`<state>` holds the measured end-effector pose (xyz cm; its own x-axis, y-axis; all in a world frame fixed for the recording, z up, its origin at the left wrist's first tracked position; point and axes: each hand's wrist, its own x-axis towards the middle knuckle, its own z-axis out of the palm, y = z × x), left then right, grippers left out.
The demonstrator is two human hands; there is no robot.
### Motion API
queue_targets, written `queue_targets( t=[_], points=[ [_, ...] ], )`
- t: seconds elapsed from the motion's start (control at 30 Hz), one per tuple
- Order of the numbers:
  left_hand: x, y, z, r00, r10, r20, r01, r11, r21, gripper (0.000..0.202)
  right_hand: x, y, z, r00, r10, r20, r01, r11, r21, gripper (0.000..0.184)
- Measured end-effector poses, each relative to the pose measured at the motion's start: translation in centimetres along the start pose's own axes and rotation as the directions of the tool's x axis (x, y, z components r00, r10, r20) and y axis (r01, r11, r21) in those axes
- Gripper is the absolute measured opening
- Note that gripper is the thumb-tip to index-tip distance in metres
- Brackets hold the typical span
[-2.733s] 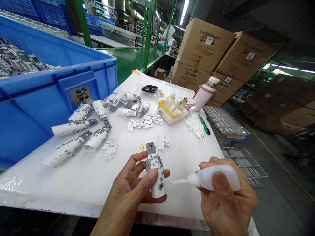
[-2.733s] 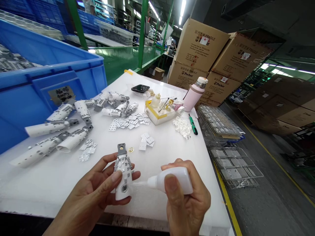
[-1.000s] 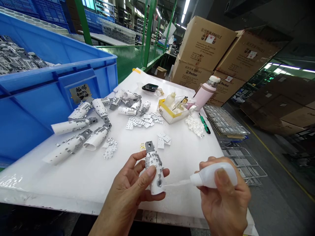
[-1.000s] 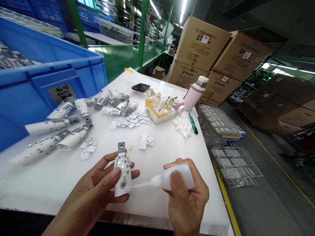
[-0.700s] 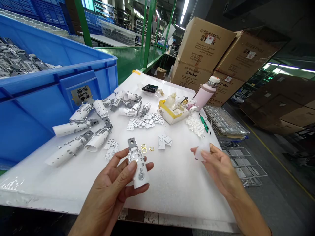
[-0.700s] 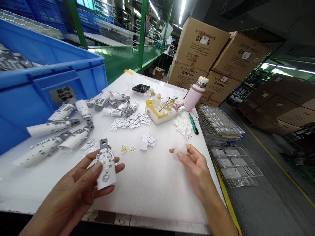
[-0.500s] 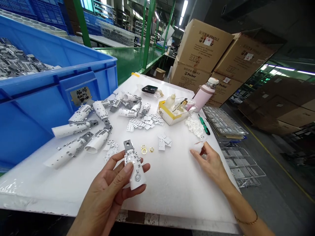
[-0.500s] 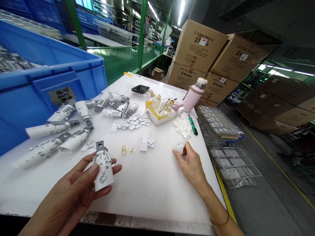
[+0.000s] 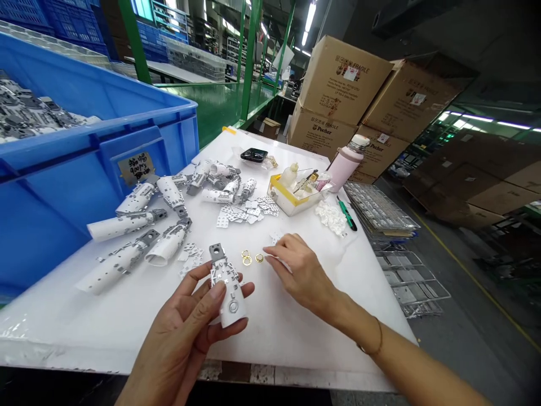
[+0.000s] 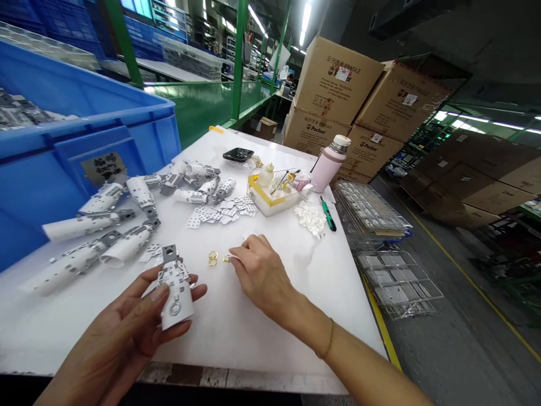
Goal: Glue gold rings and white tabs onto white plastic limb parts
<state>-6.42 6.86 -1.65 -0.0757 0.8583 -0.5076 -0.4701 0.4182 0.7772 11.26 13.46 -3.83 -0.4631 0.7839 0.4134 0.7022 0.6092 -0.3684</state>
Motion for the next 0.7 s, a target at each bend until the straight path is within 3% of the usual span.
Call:
queue_targets(
  t=[0.2,0.37,0.43,0.5,0.6,0.63,0.7],
  points=[
    [-0.1,-0.2,-0.8,0.999,-0.008,0.052,0.010,1.000,-0.028,0.050,0.6,0.2,1.9,0.996,-0.058,0.073,0.061,0.997,-0.038,0.028],
    [0.6,-0.2,-1.2,0.993,-0.019,0.115,0.025,0.999,-0.049,0.051,-0.3,-0.3,1.2,0.998,-0.016,0.068,0.009,0.994,0.112,0.015],
    [0.7,-0.3,-1.3,0.995,-0.024,0.099,0.030,0.998,-0.055,0.052,-0.6,-0.5,0.5,0.995,0.065,0.075,-0.082,0.965,0.248,0.012],
    [0.7,-0.4,-1.2,0.995,-0.037,0.088,0.043,0.997,-0.058,0.054,-0.9,-0.7,-0.4,0.968,0.215,0.128,-0.250,0.816,0.521,0.016],
    [0.6,-0.4,-1.0,0.993,-0.046,0.107,0.053,0.997,-0.063,0.051,-1.5,-1.2,-1.5,0.896,0.369,0.247,-0.391,0.391,0.834,0.018],
    [0.6,-0.4,-0.9,0.991,-0.050,0.126,0.058,0.996,-0.066,0.049,-1.8,-1.3,-1.7,0.887,0.383,0.257,-0.386,0.313,0.868,0.017],
    [0.5,-0.5,-0.6,0.984,-0.059,0.168,0.071,0.995,-0.069,0.045,-2.5,-1.6,-2.0,0.887,0.394,0.241,-0.356,0.250,0.900,0.015]
  ],
)
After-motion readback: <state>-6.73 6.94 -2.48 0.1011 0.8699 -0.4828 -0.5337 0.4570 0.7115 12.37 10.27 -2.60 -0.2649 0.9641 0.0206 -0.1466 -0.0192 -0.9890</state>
